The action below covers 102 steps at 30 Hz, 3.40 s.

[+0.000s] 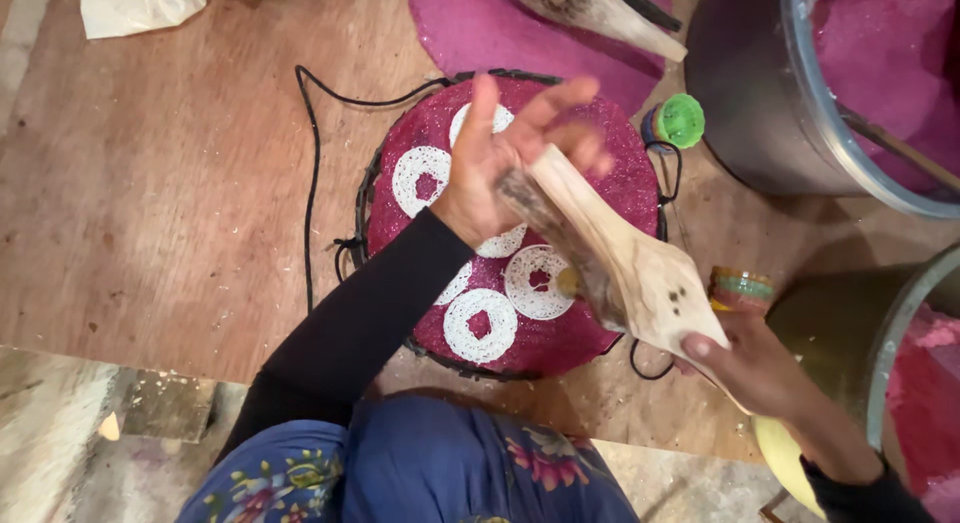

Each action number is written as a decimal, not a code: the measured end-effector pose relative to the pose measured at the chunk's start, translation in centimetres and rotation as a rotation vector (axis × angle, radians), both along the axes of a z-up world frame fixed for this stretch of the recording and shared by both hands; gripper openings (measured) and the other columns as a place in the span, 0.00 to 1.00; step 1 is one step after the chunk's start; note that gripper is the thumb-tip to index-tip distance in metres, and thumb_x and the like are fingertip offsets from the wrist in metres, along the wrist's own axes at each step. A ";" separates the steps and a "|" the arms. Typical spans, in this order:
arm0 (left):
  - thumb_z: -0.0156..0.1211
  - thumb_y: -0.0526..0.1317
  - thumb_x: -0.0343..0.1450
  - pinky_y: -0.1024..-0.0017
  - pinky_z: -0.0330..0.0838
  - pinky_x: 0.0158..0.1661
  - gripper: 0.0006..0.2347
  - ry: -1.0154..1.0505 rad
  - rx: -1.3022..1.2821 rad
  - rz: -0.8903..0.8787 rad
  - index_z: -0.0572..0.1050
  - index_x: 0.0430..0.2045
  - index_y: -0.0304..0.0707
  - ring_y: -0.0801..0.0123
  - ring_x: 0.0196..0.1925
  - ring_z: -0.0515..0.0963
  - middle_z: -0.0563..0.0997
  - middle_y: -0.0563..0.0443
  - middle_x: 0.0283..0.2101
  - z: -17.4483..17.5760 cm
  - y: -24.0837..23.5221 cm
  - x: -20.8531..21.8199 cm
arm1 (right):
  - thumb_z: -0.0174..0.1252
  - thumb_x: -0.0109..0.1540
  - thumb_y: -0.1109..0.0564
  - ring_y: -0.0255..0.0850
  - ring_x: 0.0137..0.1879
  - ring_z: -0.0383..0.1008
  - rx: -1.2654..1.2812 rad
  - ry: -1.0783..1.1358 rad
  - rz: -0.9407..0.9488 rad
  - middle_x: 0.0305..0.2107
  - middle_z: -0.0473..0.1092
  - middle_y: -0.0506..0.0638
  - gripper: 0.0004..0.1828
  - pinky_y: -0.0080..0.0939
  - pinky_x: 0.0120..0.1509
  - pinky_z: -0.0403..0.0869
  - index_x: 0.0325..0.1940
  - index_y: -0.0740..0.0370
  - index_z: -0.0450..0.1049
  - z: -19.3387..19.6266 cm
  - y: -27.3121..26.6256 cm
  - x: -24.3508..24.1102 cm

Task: The person is making traditional snacks by placing white rings onto a pink dough base and using a wooden tool to press them into place.

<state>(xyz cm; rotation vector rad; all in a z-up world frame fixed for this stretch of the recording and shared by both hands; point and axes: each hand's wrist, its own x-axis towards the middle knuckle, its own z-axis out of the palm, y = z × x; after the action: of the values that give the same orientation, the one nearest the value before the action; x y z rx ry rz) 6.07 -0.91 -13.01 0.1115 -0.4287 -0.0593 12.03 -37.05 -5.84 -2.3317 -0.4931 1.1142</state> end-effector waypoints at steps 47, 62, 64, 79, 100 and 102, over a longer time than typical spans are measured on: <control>0.77 0.39 0.63 0.70 0.79 0.53 0.21 0.377 1.332 0.801 0.77 0.49 0.33 0.69 0.51 0.85 0.85 0.46 0.50 4.1 -1.5 -10.2 | 0.75 0.58 0.53 0.46 0.78 0.54 0.882 -0.368 -0.109 0.73 0.54 0.56 0.57 0.44 0.79 0.56 0.79 0.66 0.44 -7.7 4.5 -3.0; 0.69 0.45 0.68 0.55 0.68 0.59 0.22 0.517 1.928 1.443 0.73 0.53 0.36 0.49 0.57 0.75 0.77 0.40 0.53 2.6 1.0 -18.3 | 0.58 0.70 0.49 0.36 0.39 0.69 0.675 0.002 -0.169 0.41 0.75 0.49 0.21 0.34 0.40 0.65 0.58 0.68 0.76 -6.7 6.4 1.4; 0.67 0.48 0.68 0.51 0.63 0.59 0.23 0.717 2.052 1.332 0.73 0.55 0.38 0.46 0.60 0.69 0.74 0.37 0.56 0.0 1.1 -20.7 | 0.64 0.56 0.57 0.38 0.45 0.78 0.845 -0.052 -0.205 0.41 0.76 0.50 0.26 0.35 0.46 0.76 0.57 0.62 0.68 -7.9 6.5 6.0; 0.58 0.49 0.72 0.38 0.45 0.62 0.24 1.033 1.974 1.314 0.69 0.61 0.35 0.36 0.66 0.57 0.66 0.33 0.63 -9.1 -0.8 -21.4 | 0.60 0.63 0.55 0.41 0.43 0.75 0.941 0.093 -0.359 0.41 0.73 0.53 0.26 0.39 0.44 0.72 0.62 0.68 0.67 -12.2 6.7 8.4; 0.54 0.61 0.70 0.56 0.69 0.64 0.35 0.570 1.344 1.000 0.60 0.66 0.35 0.52 0.69 0.66 0.63 0.38 0.66 3.2 6.4 -3.1 | 0.69 0.52 0.48 0.43 0.41 0.72 0.795 0.205 -0.386 0.36 0.70 0.53 0.33 0.45 0.42 0.71 0.54 0.66 0.66 -6.7 -0.2 -12.0; 0.46 0.61 0.77 0.58 0.53 0.75 0.35 0.322 1.002 0.818 0.54 0.74 0.34 0.55 0.75 0.60 0.63 0.40 0.70 5.9 2.8 -6.8 | 0.74 0.60 0.47 0.43 0.42 0.67 0.922 0.329 -0.143 0.34 0.65 0.51 0.29 0.47 0.48 0.71 0.50 0.67 0.65 -4.6 0.1 -10.3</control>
<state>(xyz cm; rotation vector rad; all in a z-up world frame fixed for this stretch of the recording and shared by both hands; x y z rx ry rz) -0.69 1.93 -7.11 1.2361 0.0279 0.5170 1.70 -36.94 -10.39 -1.3369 -0.5487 0.9025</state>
